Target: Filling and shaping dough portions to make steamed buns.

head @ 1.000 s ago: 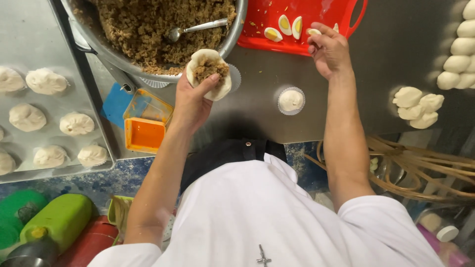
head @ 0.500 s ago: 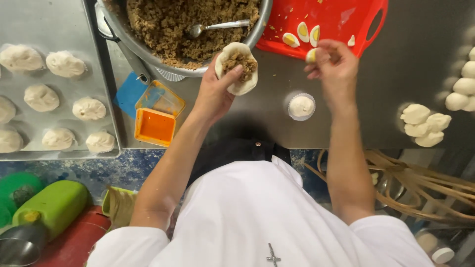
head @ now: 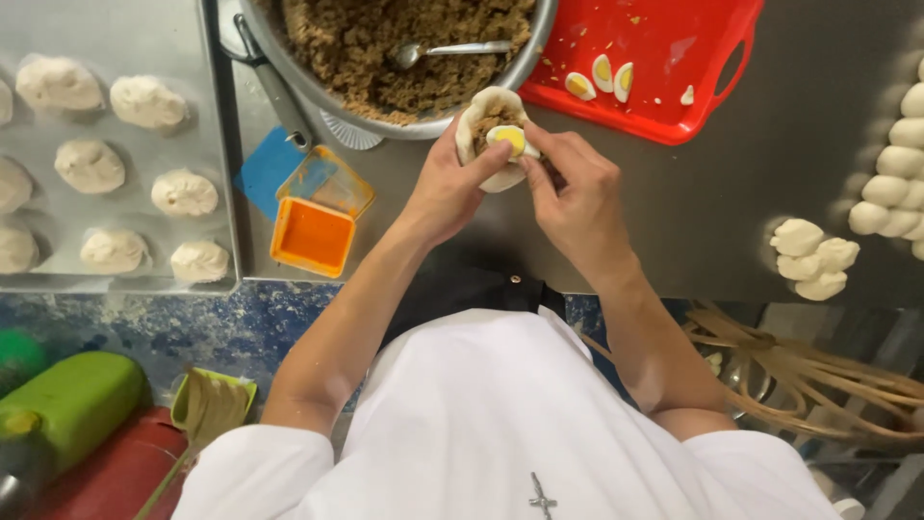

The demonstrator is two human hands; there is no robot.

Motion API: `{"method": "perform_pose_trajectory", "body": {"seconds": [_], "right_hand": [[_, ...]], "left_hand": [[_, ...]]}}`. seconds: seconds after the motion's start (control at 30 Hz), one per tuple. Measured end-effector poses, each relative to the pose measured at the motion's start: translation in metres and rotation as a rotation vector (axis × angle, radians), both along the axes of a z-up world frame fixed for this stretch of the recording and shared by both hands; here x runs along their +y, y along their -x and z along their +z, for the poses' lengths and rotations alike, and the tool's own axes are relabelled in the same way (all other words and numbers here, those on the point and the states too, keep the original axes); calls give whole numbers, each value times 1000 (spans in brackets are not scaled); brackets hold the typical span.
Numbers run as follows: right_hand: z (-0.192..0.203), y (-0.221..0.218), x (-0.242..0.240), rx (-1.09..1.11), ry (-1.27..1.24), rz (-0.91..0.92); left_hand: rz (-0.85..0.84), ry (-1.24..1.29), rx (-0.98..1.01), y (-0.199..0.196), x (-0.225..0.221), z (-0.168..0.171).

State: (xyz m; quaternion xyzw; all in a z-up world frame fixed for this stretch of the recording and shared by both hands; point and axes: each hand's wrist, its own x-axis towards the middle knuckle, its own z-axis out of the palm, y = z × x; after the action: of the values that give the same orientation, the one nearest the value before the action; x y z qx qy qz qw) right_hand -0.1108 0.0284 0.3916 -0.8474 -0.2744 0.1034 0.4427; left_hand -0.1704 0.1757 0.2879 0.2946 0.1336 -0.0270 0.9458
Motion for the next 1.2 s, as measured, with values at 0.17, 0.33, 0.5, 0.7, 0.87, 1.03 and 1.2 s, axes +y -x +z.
{"method": "perform_pose_trajectory", "body": {"seconds": [0.17,0.33,0.5,0.7,0.87,1.03,1.2], "right_hand": [[6,6,2,-12,48,20],[9,3,-4,-86,83,80],[-7,-27,-34,64,81,-129],[-152,-109,-107,-353,183,-136],[-57,-21,-10,290,-335,-207],[-56,-3,2,-1,-218,-257],[-41,-17,-13,651,-433,-254]], "left_hand": [[-1,-93,-19,5,3,5],[-48,-62,-26,6,5,7],[-40,39,19,3,10,9],[153,12,1,-8,0,10],[366,-120,-48,-22,-15,20],[411,-223,-45,-27,-25,29],[222,-171,-124,-17,-16,29]]}}
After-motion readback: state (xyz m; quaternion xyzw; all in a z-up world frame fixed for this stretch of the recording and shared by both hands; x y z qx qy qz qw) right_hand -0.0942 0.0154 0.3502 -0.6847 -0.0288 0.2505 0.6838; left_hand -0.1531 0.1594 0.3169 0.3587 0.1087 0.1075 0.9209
